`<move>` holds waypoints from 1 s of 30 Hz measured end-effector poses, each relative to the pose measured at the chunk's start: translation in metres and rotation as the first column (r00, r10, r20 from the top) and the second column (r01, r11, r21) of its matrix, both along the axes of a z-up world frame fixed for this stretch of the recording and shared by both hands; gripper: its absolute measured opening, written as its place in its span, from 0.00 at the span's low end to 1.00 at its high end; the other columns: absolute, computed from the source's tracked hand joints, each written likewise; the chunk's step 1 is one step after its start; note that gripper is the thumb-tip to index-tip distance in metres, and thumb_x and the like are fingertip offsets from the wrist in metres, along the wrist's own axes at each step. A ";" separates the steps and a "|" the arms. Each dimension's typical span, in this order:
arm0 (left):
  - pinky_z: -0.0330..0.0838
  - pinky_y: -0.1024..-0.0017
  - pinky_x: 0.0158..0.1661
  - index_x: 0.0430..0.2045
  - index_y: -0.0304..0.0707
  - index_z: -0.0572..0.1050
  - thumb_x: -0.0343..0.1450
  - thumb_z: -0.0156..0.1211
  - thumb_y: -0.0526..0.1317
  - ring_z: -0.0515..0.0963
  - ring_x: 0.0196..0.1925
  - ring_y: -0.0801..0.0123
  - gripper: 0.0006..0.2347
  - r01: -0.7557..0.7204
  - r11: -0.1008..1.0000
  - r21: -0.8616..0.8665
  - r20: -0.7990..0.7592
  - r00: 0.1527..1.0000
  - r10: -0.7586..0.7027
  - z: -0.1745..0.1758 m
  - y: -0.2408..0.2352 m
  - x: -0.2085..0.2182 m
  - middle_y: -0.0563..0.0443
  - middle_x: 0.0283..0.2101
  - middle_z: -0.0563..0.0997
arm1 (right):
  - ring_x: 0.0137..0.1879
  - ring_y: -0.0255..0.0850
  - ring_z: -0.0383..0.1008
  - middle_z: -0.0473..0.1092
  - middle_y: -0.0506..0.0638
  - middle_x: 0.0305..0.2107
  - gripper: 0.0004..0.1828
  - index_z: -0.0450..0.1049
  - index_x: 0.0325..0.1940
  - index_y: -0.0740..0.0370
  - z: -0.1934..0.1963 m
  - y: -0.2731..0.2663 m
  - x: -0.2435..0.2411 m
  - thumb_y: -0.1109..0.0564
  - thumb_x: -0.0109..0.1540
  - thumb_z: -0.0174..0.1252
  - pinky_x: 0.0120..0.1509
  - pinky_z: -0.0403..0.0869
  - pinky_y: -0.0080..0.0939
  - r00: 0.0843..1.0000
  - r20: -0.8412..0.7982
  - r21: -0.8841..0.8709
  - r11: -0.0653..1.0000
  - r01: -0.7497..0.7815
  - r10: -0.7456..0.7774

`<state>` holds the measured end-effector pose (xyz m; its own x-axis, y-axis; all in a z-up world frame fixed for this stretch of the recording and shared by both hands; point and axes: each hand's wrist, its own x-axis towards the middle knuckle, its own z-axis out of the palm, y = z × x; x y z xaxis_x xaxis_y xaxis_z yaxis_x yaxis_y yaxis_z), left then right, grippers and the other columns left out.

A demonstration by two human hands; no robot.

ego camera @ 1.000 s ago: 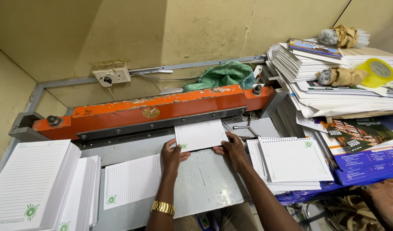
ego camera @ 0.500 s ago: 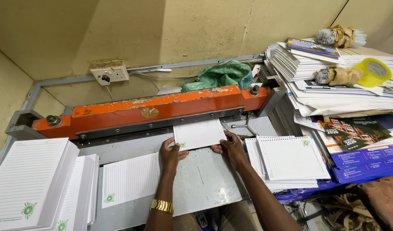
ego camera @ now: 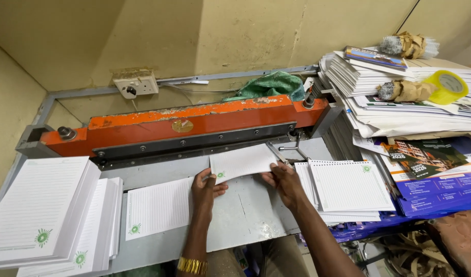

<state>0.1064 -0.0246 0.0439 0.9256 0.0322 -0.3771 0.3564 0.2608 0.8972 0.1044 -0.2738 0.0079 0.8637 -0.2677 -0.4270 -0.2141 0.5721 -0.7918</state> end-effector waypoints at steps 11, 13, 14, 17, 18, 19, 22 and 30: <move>0.74 0.66 0.37 0.37 0.51 0.83 0.71 0.63 0.43 0.80 0.43 0.66 0.05 -0.347 0.319 0.882 0.461 0.777 -0.428 -0.022 0.162 -0.099 0.61 0.38 0.82 | 0.49 0.60 0.79 0.77 0.75 0.53 0.12 0.76 0.69 0.84 0.130 -0.092 -0.178 0.71 0.82 0.64 0.51 0.79 0.50 0.844 0.522 -0.811 -0.236 0.536 0.124; 0.74 0.65 0.37 0.35 0.48 0.83 0.69 0.66 0.40 0.79 0.41 0.63 0.04 -0.376 0.283 0.882 0.470 0.711 -0.522 -0.031 0.174 -0.096 0.58 0.38 0.81 | 0.49 0.59 0.82 0.82 0.74 0.53 0.11 0.82 0.64 0.81 0.104 -0.110 -0.174 0.71 0.78 0.72 0.54 0.80 0.53 0.888 0.395 -0.715 -0.527 0.459 0.237; 0.74 0.61 0.42 0.35 0.47 0.82 0.68 0.68 0.39 0.80 0.41 0.63 0.05 -0.376 0.240 0.895 0.442 0.673 -0.593 -0.035 0.176 -0.094 0.58 0.39 0.81 | 0.48 0.49 0.83 0.79 0.56 0.55 0.16 0.78 0.66 0.58 0.089 -0.110 -0.168 0.56 0.73 0.61 0.49 0.82 0.50 0.986 0.093 -0.794 -0.587 0.159 0.141; 0.74 0.59 0.46 0.34 0.44 0.80 0.68 0.67 0.37 0.80 0.42 0.62 0.04 -0.400 0.174 0.900 0.402 0.607 -0.686 -0.037 0.179 -0.092 0.58 0.39 0.81 | 0.51 0.40 0.79 0.74 0.41 0.60 0.26 0.70 0.67 0.41 0.055 -0.111 -0.166 0.39 0.66 0.50 0.47 0.82 0.46 0.959 -0.258 -0.762 -0.634 -0.130 0.114; 0.74 0.61 0.46 0.32 0.43 0.80 0.70 0.66 0.36 0.80 0.42 0.63 0.02 -0.417 0.150 0.897 0.390 0.583 -0.713 -0.037 0.178 -0.092 0.58 0.38 0.81 | 0.55 0.44 0.75 0.71 0.44 0.63 0.30 0.68 0.68 0.47 0.045 -0.113 -0.167 0.39 0.63 0.49 0.50 0.80 0.45 0.933 -0.299 -0.754 -0.648 -0.103 0.200; 0.74 0.61 0.46 0.32 0.43 0.80 0.70 0.66 0.36 0.80 0.42 0.63 0.02 -0.420 0.151 0.895 0.394 0.585 -0.709 -0.039 0.178 -0.089 0.58 0.38 0.81 | 0.55 0.44 0.75 0.71 0.44 0.63 0.30 0.68 0.68 0.47 0.053 -0.109 -0.164 0.39 0.63 0.49 0.50 0.80 0.45 0.933 -0.298 -0.752 -0.652 -0.098 0.203; 0.75 0.62 0.43 0.33 0.42 0.80 0.71 0.65 0.38 0.80 0.41 0.63 0.02 -0.439 0.144 0.887 0.392 0.549 -0.738 -0.041 0.183 -0.085 0.57 0.38 0.81 | 0.55 0.42 0.79 0.76 0.41 0.57 0.20 0.75 0.60 0.45 0.060 -0.089 -0.167 0.42 0.66 0.50 0.51 0.78 0.45 0.955 -0.229 -0.785 -0.616 -0.067 0.188; 0.64 0.48 0.61 0.60 0.36 0.72 0.75 0.53 0.46 0.70 0.66 0.49 0.20 -0.251 0.166 0.954 0.301 0.829 -0.471 -0.037 0.179 -0.022 0.44 0.65 0.72 | 0.48 0.47 0.86 0.82 0.54 0.46 0.30 0.82 0.50 0.53 0.080 0.077 -0.172 0.36 0.67 0.40 0.47 0.86 0.44 0.773 -0.081 -0.831 0.385 -0.401 0.629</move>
